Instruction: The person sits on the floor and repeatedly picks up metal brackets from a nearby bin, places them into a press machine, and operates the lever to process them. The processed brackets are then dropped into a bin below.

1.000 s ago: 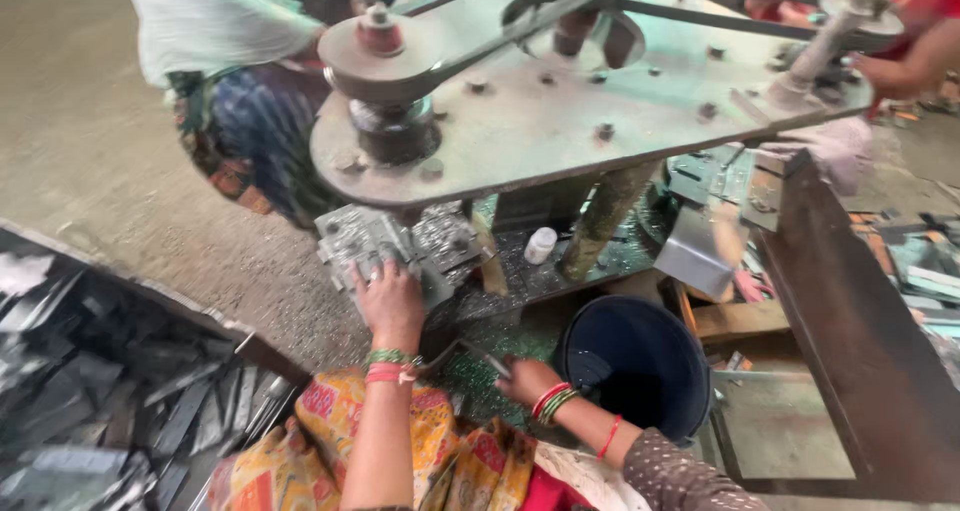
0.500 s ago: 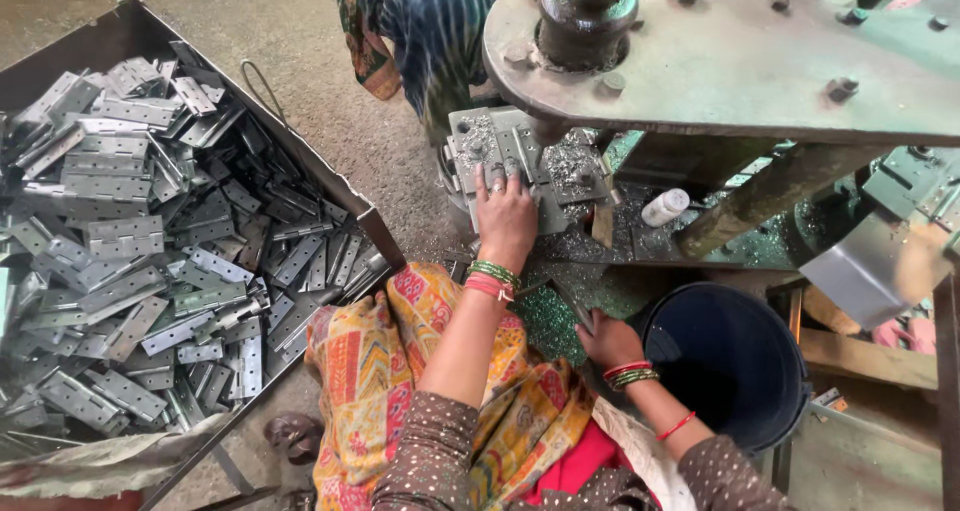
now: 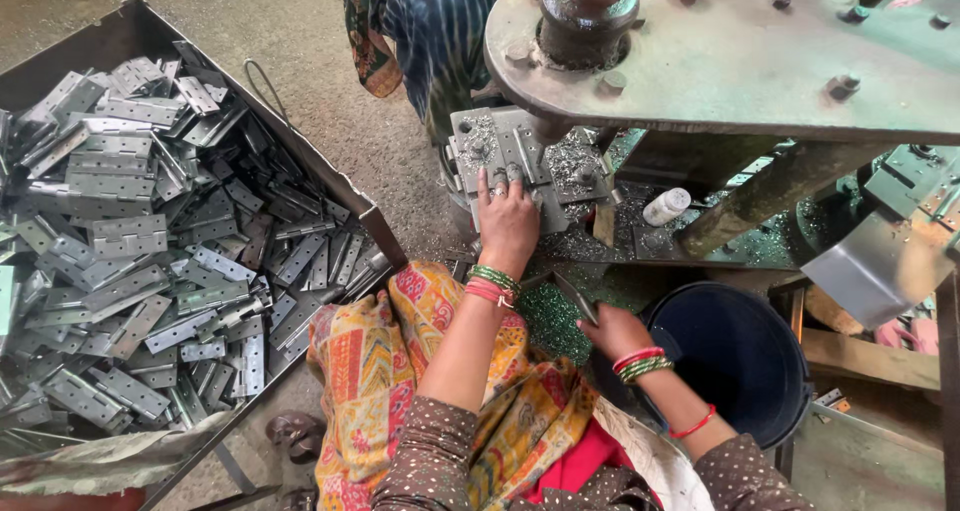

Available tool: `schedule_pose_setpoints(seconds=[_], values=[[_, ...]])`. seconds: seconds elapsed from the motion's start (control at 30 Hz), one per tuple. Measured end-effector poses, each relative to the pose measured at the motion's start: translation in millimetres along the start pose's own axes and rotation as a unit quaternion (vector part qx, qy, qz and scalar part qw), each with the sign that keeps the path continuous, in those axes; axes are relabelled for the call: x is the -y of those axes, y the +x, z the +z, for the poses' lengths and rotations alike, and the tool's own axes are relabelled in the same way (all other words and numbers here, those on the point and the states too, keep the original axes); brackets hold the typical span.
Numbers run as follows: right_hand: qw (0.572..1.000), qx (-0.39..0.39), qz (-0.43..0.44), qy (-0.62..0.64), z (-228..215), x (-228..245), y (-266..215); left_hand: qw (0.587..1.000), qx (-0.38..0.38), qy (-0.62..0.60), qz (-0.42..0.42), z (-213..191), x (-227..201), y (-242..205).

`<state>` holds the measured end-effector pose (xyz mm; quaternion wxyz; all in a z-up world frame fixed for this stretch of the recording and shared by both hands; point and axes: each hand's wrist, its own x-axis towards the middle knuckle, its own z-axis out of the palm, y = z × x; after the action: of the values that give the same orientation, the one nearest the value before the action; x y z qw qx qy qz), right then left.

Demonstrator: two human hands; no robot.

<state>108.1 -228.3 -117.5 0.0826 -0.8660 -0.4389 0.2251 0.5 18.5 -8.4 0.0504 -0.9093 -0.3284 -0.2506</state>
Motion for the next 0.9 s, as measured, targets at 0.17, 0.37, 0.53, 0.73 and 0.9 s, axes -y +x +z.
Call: schedule_pose_setpoints(seconds=[0.17, 0.37, 0.53, 0.73, 0.9], values=[[0.998, -0.051, -0.013, 0.021, 35.8, -10.2, 7.9, 1.0, 0.01, -0.004, 0.004, -7.4, 2.8, 8.7], [0.999, -0.006, -0.047, 0.008, -4.4, -5.8, 12.5, 1.0, -0.022, -0.012, 0.004, -10.5, 2.2, 7.7], [0.999, 0.042, 0.006, -0.033, -31.6, 13.8, 2.0, 1.0, -0.004, -0.012, 0.005, -9.7, -3.0, -4.4], [1.0, -0.023, -0.004, 0.006, -1.5, 10.9, -8.8, 1.0, 0.001, -0.027, 0.006, -11.9, -1.1, -2.9], [0.999, -0.023, -0.012, 0.045, 17.7, 6.8, -18.2, 1.0, -0.001, -0.019, 0.005, -11.5, -5.0, -11.8]])
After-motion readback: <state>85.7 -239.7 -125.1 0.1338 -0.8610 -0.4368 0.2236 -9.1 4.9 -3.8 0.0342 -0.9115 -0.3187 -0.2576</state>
